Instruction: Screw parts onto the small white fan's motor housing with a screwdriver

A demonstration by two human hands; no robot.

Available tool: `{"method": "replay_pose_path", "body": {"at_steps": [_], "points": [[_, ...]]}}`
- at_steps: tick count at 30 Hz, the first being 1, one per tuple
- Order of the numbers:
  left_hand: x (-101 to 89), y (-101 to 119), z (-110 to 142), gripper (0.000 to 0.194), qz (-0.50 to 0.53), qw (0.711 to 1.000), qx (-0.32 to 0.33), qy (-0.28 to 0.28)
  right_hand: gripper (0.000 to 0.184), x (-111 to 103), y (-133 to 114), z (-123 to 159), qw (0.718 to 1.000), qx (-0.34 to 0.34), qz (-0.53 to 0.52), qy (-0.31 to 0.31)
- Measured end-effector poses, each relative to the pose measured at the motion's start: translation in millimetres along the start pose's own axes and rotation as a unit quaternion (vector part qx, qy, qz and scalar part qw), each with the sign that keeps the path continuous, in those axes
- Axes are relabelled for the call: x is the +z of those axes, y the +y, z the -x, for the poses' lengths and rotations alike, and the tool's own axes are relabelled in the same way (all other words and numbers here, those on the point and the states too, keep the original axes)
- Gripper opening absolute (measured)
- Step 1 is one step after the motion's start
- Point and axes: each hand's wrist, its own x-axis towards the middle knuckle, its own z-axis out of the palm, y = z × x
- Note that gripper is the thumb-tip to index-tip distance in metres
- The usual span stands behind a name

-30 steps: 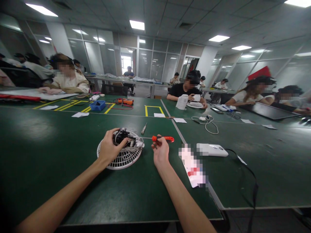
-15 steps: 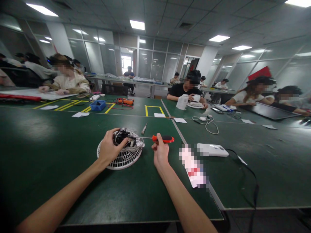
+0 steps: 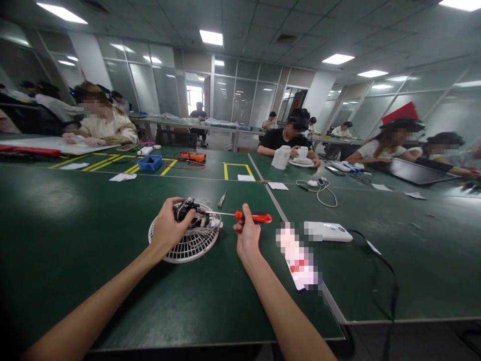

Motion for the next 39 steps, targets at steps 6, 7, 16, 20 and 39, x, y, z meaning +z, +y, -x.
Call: {"method": "replay_pose_path", "body": {"at_steps": [6,7,16,20,39], "points": [[5.7,4.8,-7.2,0.030,-0.068,0.996,-0.052,-0.038,0.052,1.4,-1.5,0.5,1.000,-0.001,-0.007,0.010],[5.8,4.5,-8.0,0.030,-0.069,0.996,-0.045,-0.034,0.052,1.2,-1.5,0.1,1.000,-0.002,-0.006,0.010],[-9.9,25.1,2.1,0.037,0.004,0.980,0.192,0.053,0.051,-1.7,1.0,-3.4,1.000,-0.002,-0.008,0.009],[-0.5,24.8,7.8,0.038,0.015,0.981,0.190,0.041,0.051,-1.0,0.2,-2.3,1.000,0.002,-0.014,0.013],[11.7,-3.6,-10.6,0.036,0.038,0.997,0.062,-0.005,0.051,0.2,0.7,-3.7,1.000,0.013,-0.014,0.017]]}}
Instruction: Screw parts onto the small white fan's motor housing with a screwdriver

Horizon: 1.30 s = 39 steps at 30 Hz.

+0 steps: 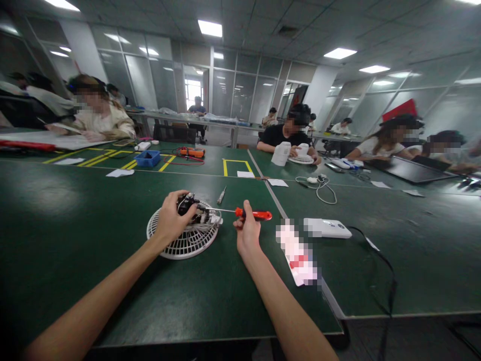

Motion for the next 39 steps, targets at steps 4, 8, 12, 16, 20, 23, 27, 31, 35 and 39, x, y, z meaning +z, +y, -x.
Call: {"method": "replay_pose_path", "body": {"at_steps": [4,8,12,16,20,23,27,31,35,39], "points": [[-0.4,-2.7,-0.8,0.035,0.038,0.999,-0.009,0.010,0.049,0.2,0.6,0.2,1.000,0.011,-0.007,0.005],[-0.6,-2.7,1.5,0.036,0.069,0.997,-0.008,0.012,0.045,-0.6,0.6,0.5,1.000,0.015,-0.001,0.006],[-0.5,-3.9,3.0,0.043,0.076,0.997,0.013,0.019,0.041,-0.3,0.2,1.2,1.000,0.018,0.008,0.016],[-1.6,-3.4,3.2,0.049,0.074,0.997,0.007,0.004,0.038,-0.4,0.1,1.5,0.999,0.024,0.013,0.022],[-3.1,-1.2,3.5,0.045,0.076,0.997,-0.020,-0.017,0.034,-2.9,0.9,0.2,1.000,0.018,-0.005,0.007],[-2.9,-1.1,3.9,0.043,0.080,0.997,-0.017,-0.007,0.026,-4.1,0.3,-0.8,0.999,0.014,-0.028,-0.008],[-2.1,-2.8,4.3,0.043,0.086,0.996,-0.027,-0.010,0.015,-2.6,-3.4,-0.6,0.997,0.034,-0.072,-0.013],[-1.2,-3.6,4.3,0.042,0.098,0.995,-0.030,-0.007,0.016,-0.5,-5.5,0.1,0.994,0.067,-0.088,-0.009],[-0.2,-3.3,4.0,0.042,0.103,0.994,-0.030,-0.005,0.018,-1.6,-2.3,-2.0,0.995,0.076,-0.060,0.015],[0.1,-3.8,4.3,0.042,0.104,0.994,-0.030,-0.005,0.023,-4.7,-0.6,-5.3,0.997,0.068,-0.033,0.010]]}}
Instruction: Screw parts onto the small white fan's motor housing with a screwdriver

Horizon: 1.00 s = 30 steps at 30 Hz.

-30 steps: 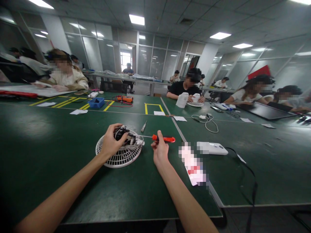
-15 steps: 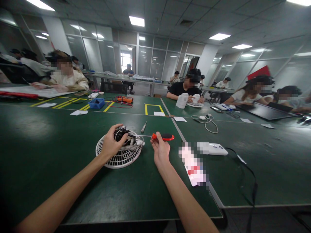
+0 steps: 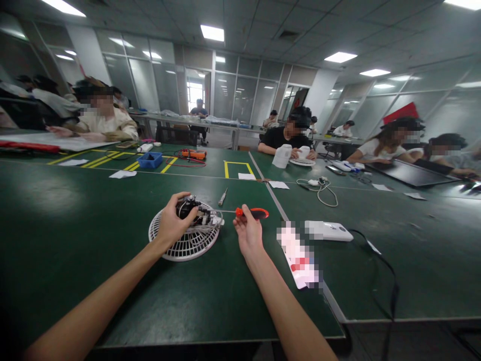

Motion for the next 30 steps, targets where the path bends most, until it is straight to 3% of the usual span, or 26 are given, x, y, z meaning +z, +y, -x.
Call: {"method": "replay_pose_path", "body": {"at_steps": [10,17,30], "points": [[-0.9,0.5,1.5,0.042,-0.003,1.000,0.001,0.000,0.024,0.1,-5.3,-2.0,0.998,-0.026,-0.050,-0.037],[-1.0,0.8,1.7,0.041,-0.007,1.000,0.004,0.001,0.030,-2.3,-1.3,-0.7,0.999,-0.025,0.009,-0.022],[-0.8,1.7,1.5,0.039,-0.008,1.000,0.004,0.006,0.024,1.7,-10.0,5.3,0.998,-0.016,-0.048,-0.036]]}}
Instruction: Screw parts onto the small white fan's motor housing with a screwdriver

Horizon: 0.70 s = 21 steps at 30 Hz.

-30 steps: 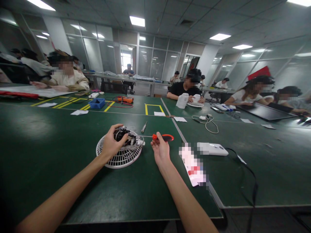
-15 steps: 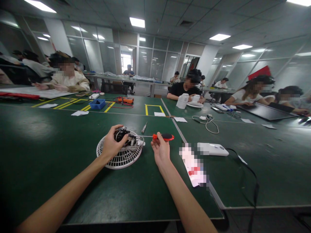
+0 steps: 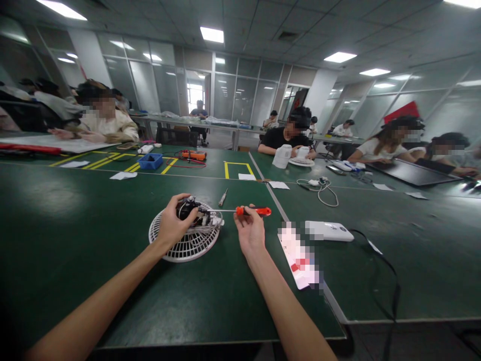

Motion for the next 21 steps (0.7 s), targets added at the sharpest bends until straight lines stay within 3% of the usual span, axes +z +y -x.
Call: {"method": "replay_pose_path", "body": {"at_steps": [14,21], "points": [[0.5,-0.3,0.8,0.041,-0.007,1.000,-0.001,0.007,0.023,-3.2,2.3,-4.3,0.999,-0.031,0.036,0.021],[0.7,0.7,1.3,0.044,-0.008,1.000,-0.012,0.007,0.034,-3.8,6.6,-3.0,0.997,-0.036,0.062,0.012]]}}
